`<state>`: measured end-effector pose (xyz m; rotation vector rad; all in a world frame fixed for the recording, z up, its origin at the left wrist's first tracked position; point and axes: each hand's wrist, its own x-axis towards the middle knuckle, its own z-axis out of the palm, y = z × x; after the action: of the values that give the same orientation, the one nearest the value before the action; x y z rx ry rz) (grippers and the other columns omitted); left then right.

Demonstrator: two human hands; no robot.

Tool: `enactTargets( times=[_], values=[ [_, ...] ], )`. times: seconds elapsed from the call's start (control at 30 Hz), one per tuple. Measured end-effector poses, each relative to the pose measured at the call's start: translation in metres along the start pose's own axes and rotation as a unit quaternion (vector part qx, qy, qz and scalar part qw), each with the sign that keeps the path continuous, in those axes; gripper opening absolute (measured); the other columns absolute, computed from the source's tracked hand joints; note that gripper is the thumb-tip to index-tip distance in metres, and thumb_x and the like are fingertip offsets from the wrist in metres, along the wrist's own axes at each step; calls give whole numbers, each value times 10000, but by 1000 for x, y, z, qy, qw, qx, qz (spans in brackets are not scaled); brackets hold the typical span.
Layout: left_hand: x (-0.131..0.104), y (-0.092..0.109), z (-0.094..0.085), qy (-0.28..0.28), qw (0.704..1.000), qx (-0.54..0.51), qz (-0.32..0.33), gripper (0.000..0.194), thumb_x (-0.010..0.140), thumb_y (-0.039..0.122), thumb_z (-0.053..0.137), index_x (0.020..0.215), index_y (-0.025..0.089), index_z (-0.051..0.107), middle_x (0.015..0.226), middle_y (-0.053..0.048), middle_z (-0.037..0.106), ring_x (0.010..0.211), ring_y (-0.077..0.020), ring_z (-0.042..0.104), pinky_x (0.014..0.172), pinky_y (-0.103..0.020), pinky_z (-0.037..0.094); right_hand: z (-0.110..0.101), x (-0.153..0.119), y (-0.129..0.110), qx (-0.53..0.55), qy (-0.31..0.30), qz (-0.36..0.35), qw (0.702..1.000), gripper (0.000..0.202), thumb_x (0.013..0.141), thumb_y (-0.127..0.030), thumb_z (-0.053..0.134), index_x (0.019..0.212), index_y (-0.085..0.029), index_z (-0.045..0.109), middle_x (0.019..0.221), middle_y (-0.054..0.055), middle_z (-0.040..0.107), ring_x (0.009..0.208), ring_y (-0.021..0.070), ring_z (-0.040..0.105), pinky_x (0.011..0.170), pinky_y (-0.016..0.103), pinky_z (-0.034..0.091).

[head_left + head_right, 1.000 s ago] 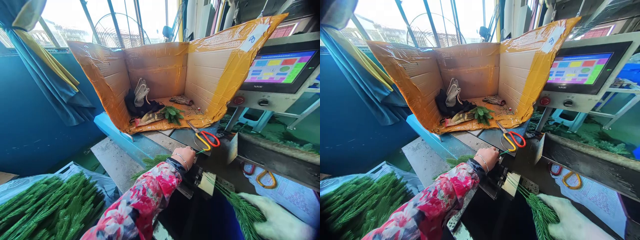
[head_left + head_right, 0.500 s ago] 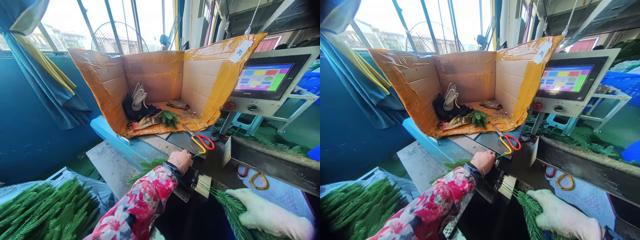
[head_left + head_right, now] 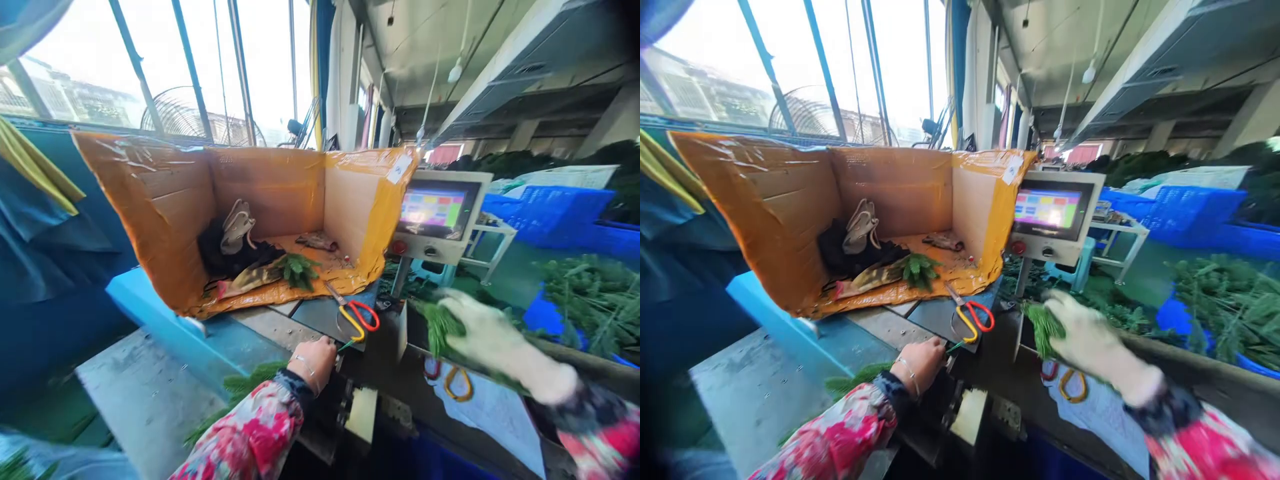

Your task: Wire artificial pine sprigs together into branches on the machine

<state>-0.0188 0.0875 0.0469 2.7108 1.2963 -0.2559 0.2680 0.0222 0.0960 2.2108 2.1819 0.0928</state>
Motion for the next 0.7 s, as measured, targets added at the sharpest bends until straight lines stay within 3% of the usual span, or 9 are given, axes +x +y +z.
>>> enactTargets(
  times=[0.07, 0.13, 0.27, 0.43, 0.7],
  values=[
    [1, -1, -2, -1, 1000, 2, 1, 275, 815, 235, 367, 883, 174, 626, 923, -107, 622, 744, -251, 642, 628, -350, 501, -34, 41, 23, -49, 32, 29, 998, 479, 670, -175, 499, 1149, -173, 482, 1363, 116, 321, 1118, 300, 462, 890, 398, 427],
    [1, -2, -3, -5, 1000, 2, -3, 278, 808, 217, 364, 895, 172, 624, 937, -110, 622, 756, -260, 643, 632, -360, 501, -58, 77, 37, -85, 31, 44, 995, 486, 686, -158, 526, 1168, -156, 462, 1380, 135, 281, 1048, 286, 507, 844, 409, 445],
    [1, -2, -4, -16, 1000, 3, -22, 285, 795, 199, 360, 911, 200, 619, 949, -99, 624, 768, -255, 644, 639, -359, 498, -80, 125, 45, -130, 5, 60, 990, 391, 794, -252, 544, 1163, -153, 461, 1325, 120, 352, 1011, 222, 510, 805, 405, 467],
    [1, -3, -3, -17, 999, 0, -36, 290, 792, 217, 352, 900, 206, 621, 942, -84, 622, 775, -250, 642, 636, -344, 496, -83, 148, 44, -153, -9, 72, 986, 386, 820, -281, 530, 1184, -178, 449, 1299, 96, 378, 1038, 223, 491, 819, 427, 464],
    [-1, 1, -2, -17, 999, 2, -47, 296, 757, 121, 365, 905, 191, 611, 953, -101, 616, 775, -244, 643, 644, -350, 498, -81, 157, 53, -133, 10, 52, 990, 313, 819, -258, 534, 1120, -179, 502, 1271, 92, 410, 1030, 208, 493, 836, 412, 457]
  ],
)
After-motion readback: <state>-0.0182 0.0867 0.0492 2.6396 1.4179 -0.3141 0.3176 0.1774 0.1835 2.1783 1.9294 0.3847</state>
